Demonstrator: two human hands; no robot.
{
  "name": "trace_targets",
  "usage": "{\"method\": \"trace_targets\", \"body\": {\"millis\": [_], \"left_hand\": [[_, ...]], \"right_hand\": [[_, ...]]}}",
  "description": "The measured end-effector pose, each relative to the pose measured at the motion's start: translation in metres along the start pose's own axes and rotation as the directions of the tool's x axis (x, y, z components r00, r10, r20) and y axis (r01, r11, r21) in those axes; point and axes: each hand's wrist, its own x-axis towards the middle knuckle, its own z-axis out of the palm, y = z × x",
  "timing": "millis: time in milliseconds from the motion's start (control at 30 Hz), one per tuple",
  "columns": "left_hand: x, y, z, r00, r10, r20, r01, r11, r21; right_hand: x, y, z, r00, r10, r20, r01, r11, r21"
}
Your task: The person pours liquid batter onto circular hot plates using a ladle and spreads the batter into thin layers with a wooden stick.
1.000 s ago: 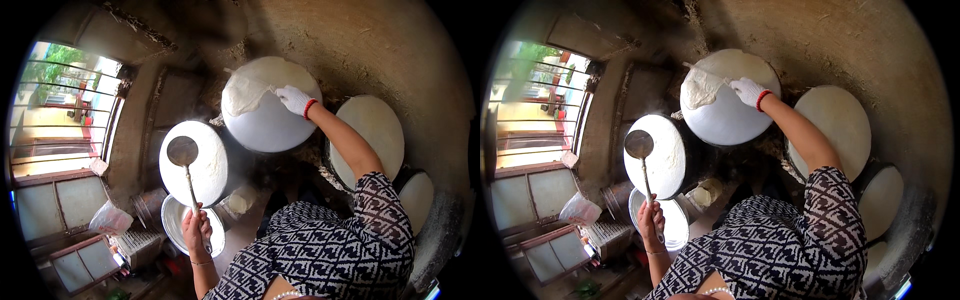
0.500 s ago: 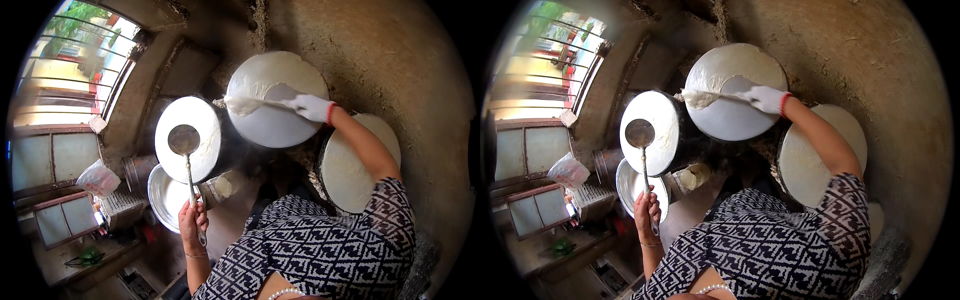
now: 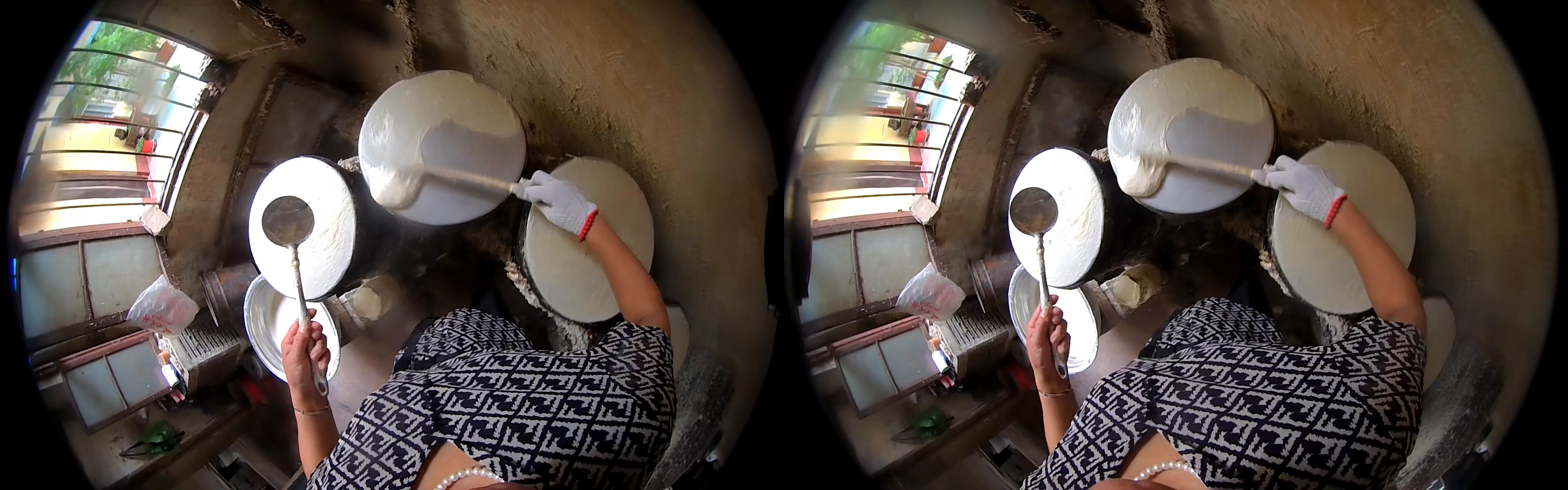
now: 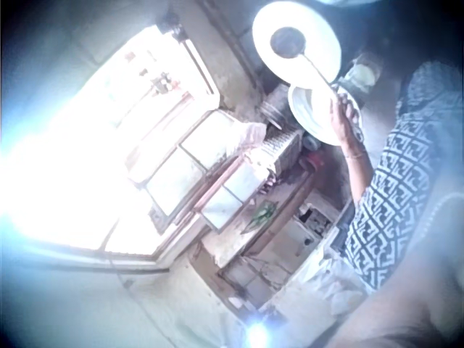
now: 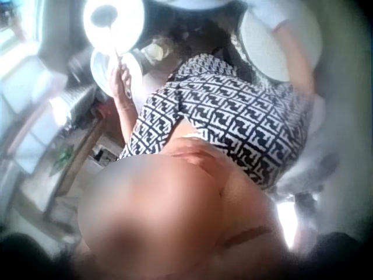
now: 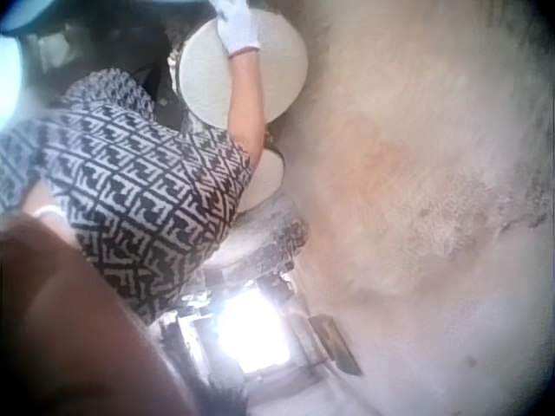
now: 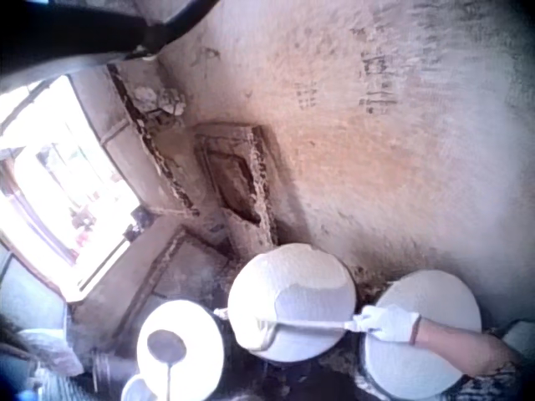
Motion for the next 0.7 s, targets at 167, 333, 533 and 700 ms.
{"method": "trace_targets", "body": {"millis": [167, 333, 533, 700], "left_hand": [[0.001, 0.006, -0.057, 0.999, 0.006, 0.051, -0.005, 1.0, -0.018], [-0.009, 0.012, -0.137, 0.997, 0.014, 0.079, -0.011, 0.999, -0.04], [-0.02, 0.028, -0.205, 0.998, -0.007, 0.069, 0.007, 1.0, -0.002], [-0.02, 0.033, -0.25, 0.996, -0.034, 0.078, 0.038, 0.998, -0.045]], "right_hand": [[-0.009, -0.054, 0.079, 0.835, 0.473, -0.281, -0.499, 0.866, -0.023], [0.053, -0.165, 0.216, 0.782, 0.519, -0.346, -0.321, 0.81, 0.49], [0.125, -0.215, 0.324, 0.575, 0.817, -0.026, -0.119, 0.116, 0.986], [0.07, -0.214, 0.315, 0.556, 0.829, -0.061, 0.104, 0.003, 0.995]]}}
